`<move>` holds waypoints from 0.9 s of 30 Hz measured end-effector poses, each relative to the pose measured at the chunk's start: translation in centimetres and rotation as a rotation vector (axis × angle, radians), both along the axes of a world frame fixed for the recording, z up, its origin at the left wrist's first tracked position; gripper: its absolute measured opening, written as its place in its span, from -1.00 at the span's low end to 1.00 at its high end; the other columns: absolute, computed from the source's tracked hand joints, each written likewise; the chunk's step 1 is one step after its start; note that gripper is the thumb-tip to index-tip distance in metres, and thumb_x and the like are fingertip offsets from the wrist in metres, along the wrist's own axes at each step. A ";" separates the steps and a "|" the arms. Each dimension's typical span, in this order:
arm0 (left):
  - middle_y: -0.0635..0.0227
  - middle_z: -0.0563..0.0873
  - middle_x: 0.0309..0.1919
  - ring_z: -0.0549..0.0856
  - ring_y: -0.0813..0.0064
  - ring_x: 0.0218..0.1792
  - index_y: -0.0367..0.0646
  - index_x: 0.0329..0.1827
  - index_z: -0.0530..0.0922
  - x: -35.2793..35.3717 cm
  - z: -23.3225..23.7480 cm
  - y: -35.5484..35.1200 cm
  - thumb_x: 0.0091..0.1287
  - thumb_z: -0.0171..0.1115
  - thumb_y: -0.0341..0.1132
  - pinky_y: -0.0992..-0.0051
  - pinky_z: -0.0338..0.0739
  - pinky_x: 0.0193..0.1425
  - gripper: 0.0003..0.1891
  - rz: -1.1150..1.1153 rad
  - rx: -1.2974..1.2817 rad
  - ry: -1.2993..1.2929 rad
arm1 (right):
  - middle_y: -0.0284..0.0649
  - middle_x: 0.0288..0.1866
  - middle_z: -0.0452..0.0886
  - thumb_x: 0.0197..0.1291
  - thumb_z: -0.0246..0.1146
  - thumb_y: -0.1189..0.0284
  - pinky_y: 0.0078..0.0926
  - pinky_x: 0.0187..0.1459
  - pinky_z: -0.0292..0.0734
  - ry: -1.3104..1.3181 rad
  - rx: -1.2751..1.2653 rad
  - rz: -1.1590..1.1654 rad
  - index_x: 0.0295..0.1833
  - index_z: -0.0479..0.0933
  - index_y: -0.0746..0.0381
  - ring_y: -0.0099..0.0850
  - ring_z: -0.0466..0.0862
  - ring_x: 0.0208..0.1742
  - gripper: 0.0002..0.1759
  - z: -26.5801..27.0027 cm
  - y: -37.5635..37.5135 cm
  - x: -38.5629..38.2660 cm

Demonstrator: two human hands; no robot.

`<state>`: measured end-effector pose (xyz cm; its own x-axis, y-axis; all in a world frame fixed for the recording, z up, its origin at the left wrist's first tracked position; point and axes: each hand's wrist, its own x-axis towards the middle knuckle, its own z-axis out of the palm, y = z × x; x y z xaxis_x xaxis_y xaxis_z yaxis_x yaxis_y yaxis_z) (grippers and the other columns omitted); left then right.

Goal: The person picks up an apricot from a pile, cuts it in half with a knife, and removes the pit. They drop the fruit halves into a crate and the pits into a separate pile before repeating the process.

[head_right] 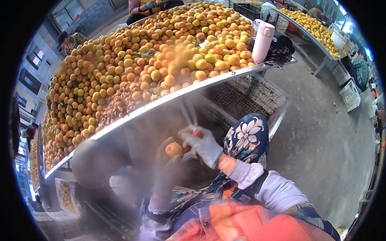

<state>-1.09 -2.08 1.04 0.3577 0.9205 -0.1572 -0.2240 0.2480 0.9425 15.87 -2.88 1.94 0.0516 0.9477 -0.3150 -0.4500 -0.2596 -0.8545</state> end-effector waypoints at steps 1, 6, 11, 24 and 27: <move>0.30 0.49 0.17 0.54 0.58 0.09 -0.29 0.37 0.31 -0.1 0.2 -0.2 0.23 0.22 -0.63 0.59 0.46 0.20 -0.41 -0.001 -0.007 -0.005 | -0.35 -0.46 0.56 0.31 0.22 0.36 -0.75 -0.71 0.24 0.101 -0.008 -0.104 -0.02 0.56 0.25 -0.69 0.37 -0.72 -0.77 1.2 0.5 0.4; 0.31 0.51 0.17 0.53 0.58 0.11 -0.30 0.37 0.30 0.3 1.6 -1.4 0.24 0.27 -0.56 0.57 0.43 0.22 -0.40 -0.189 -0.009 0.054 | -0.33 -0.57 0.43 0.42 0.00 0.33 -0.61 -0.74 0.35 0.071 0.394 -0.043 -0.02 0.52 0.31 -0.59 0.37 -0.69 -0.70 6.6 1.0 1.2; 0.32 0.52 0.18 0.52 0.57 0.14 -0.32 0.38 0.30 0.4 1.7 -1.9 0.26 0.29 -0.50 0.54 0.38 0.27 -0.39 -0.263 -0.026 0.040 | -0.36 -0.55 0.45 0.39 0.06 0.36 -0.72 -0.66 0.32 0.153 0.330 -0.014 -0.06 0.57 0.29 -0.64 0.36 -0.68 -0.74 7.2 1.0 0.1; 0.40 0.56 0.07 0.52 0.64 0.03 -0.34 0.38 0.30 0.9 0.5 -2.5 0.23 0.38 -0.45 0.62 0.40 0.17 -0.34 -0.364 -0.026 0.070 | -0.50 -0.63 0.18 0.47 -0.06 0.30 -0.69 -0.68 0.08 0.724 0.050 0.153 0.00 0.51 0.27 -0.69 0.13 -0.73 -0.68 1.4 2.7 2.3; 0.36 0.55 0.13 0.53 0.60 0.08 -0.34 0.39 0.30 0.5 -0.2 -1.6 0.22 0.38 -0.46 0.59 0.41 0.20 -0.33 -0.371 -0.001 0.157 | -0.54 -0.63 0.09 0.50 -0.10 0.25 -0.73 -0.69 0.03 1.089 0.092 0.110 0.01 0.49 0.31 -0.71 0.07 -0.74 -0.63 -0.1 2.6 1.9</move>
